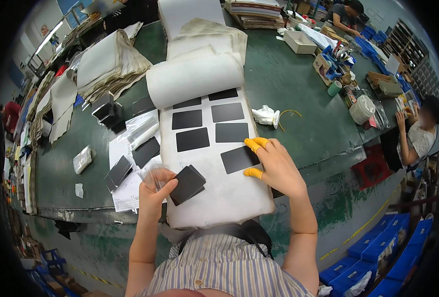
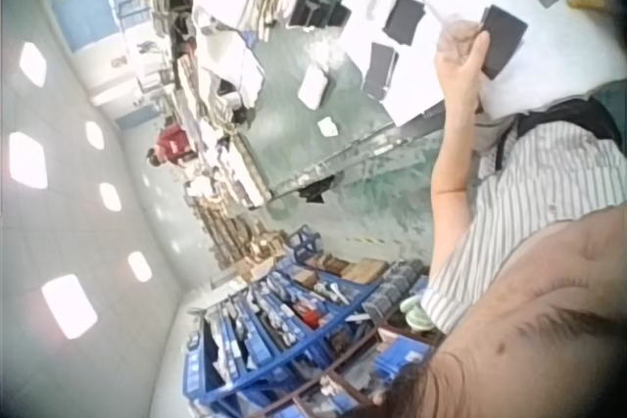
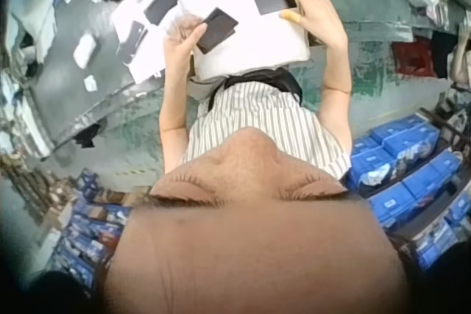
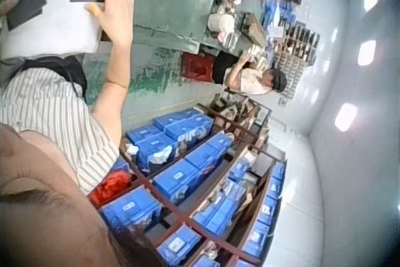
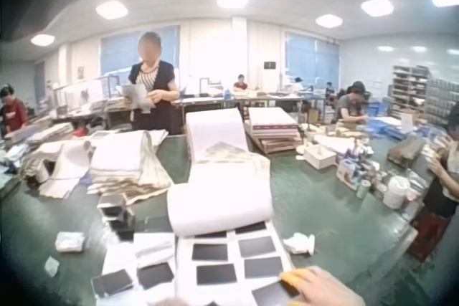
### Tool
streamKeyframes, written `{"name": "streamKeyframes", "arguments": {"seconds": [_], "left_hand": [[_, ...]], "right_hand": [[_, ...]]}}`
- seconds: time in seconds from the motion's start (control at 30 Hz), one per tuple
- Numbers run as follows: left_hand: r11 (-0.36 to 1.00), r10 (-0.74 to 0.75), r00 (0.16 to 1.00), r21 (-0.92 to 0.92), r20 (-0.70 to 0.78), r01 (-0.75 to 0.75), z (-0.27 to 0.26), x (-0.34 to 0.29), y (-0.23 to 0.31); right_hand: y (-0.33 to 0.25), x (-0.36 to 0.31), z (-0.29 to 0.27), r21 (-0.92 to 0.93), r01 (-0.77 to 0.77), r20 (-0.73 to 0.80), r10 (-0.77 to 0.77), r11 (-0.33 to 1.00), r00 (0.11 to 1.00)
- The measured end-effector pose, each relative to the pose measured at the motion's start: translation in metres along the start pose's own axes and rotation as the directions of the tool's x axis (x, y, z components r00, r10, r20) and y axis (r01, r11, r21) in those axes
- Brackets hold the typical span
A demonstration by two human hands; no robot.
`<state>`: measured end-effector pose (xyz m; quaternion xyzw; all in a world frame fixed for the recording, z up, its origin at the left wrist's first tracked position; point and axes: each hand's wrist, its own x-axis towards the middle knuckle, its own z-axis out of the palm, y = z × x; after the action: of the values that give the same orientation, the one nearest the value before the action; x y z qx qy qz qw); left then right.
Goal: The person assembles small electronic components by peeling protective films from black rectangular pads and placing them into clear plastic sleeves. They work at a table in a factory setting, handling the components one at a time and stacking the finished units.
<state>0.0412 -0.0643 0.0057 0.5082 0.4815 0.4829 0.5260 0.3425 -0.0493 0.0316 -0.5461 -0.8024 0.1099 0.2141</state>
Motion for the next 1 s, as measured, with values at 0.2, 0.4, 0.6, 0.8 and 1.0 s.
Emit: {"name": "streamKeyframes", "arguments": {"seconds": [0.2,0.4,0.6,0.8,1.0], "left_hand": [[0.962,0.191,0.978,0.214,-0.085,-0.169,-0.011,0.008,0.000],[0.960,-0.044,0.998,-0.272,0.055,0.058,-0.014,0.008,0.004],[0.890,-0.183,0.981,-0.413,0.062,0.192,-0.004,0.002,0.015],[0.761,-0.204,0.922,-0.540,0.329,0.361,-0.007,0.004,0.004],[0.706,-0.275,0.926,-0.599,0.260,0.378,0.007,-0.005,-0.003]], "right_hand": [[0.002,0.000,0.000,0.070,0.001,-0.020,0.000,0.998,1.000],[0.049,-0.010,0.023,0.004,0.045,-0.120,-0.044,0.999,0.992],[0.011,-0.008,0.006,0.012,0.070,-0.101,-0.068,0.998,0.993],[0.022,-0.016,0.021,-0.077,0.131,-0.275,-0.147,0.988,0.950],[0.021,-0.001,0.035,0.208,0.039,-0.434,0.056,0.977,0.899]]}}
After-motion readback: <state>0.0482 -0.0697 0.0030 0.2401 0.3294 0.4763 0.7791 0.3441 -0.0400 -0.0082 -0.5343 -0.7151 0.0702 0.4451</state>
